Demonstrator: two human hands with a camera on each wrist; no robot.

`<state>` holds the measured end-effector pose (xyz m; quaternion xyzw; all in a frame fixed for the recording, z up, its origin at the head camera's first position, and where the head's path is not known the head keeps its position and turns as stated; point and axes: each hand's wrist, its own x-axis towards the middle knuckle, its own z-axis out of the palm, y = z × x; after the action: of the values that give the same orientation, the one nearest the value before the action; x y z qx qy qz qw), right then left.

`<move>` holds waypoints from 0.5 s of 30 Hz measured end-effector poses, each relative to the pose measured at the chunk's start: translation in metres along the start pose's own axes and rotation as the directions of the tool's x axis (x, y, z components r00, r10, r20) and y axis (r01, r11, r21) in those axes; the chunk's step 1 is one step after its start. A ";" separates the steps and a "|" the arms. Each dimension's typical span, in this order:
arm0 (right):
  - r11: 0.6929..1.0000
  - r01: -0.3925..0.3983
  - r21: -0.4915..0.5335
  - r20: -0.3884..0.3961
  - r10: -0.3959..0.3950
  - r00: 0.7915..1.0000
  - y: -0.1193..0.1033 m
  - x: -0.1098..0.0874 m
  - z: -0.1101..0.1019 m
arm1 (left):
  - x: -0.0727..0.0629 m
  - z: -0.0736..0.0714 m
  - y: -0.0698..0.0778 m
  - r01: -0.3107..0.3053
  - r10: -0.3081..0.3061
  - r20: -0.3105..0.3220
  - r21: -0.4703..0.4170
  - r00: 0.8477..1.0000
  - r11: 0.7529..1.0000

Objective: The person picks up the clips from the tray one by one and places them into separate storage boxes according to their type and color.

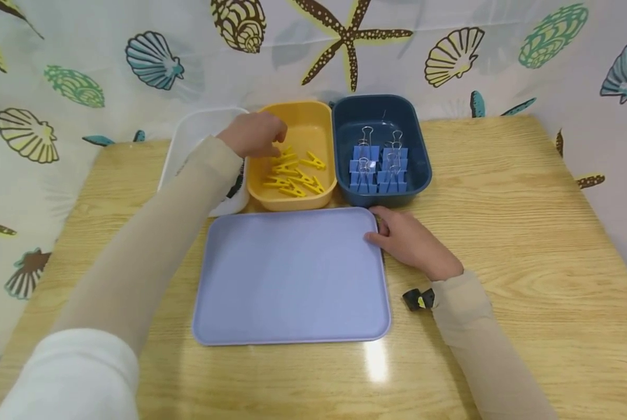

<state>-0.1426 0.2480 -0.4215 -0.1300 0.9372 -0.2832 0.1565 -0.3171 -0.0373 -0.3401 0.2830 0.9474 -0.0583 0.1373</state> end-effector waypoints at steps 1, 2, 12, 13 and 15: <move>1.000 0.000 -0.004 0.001 0.000 1.000 0.000 0.000 0.000 | -0.001 0.000 0.000 -0.003 0.003 -0.008 -0.001 1.000 1.000; 1.000 0.000 -0.005 0.003 0.000 1.000 0.001 0.000 -0.001 | -0.002 0.001 -0.001 -0.008 0.008 -0.015 -0.004 1.000 1.000; 0.995 -0.055 -0.083 -0.002 0.055 0.998 -0.006 -0.007 -0.010 | -0.013 0.003 0.004 -0.046 0.046 -0.048 0.005 0.998 0.999; 0.994 -0.061 -0.093 -0.009 0.061 0.998 -0.008 -0.008 -0.012 | -0.015 0.003 0.005 -0.048 0.048 -0.051 0.008 0.998 0.999; 0.991 -0.074 -0.115 -0.026 0.072 0.997 -0.012 -0.010 -0.015 | -0.020 0.004 0.008 -0.052 0.053 -0.068 0.020 0.996 0.998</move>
<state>-0.1369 0.2494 -0.4008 -0.1014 0.9579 -0.2237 0.1488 -0.2961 -0.0418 -0.3382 0.3108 0.9432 -0.0539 0.1038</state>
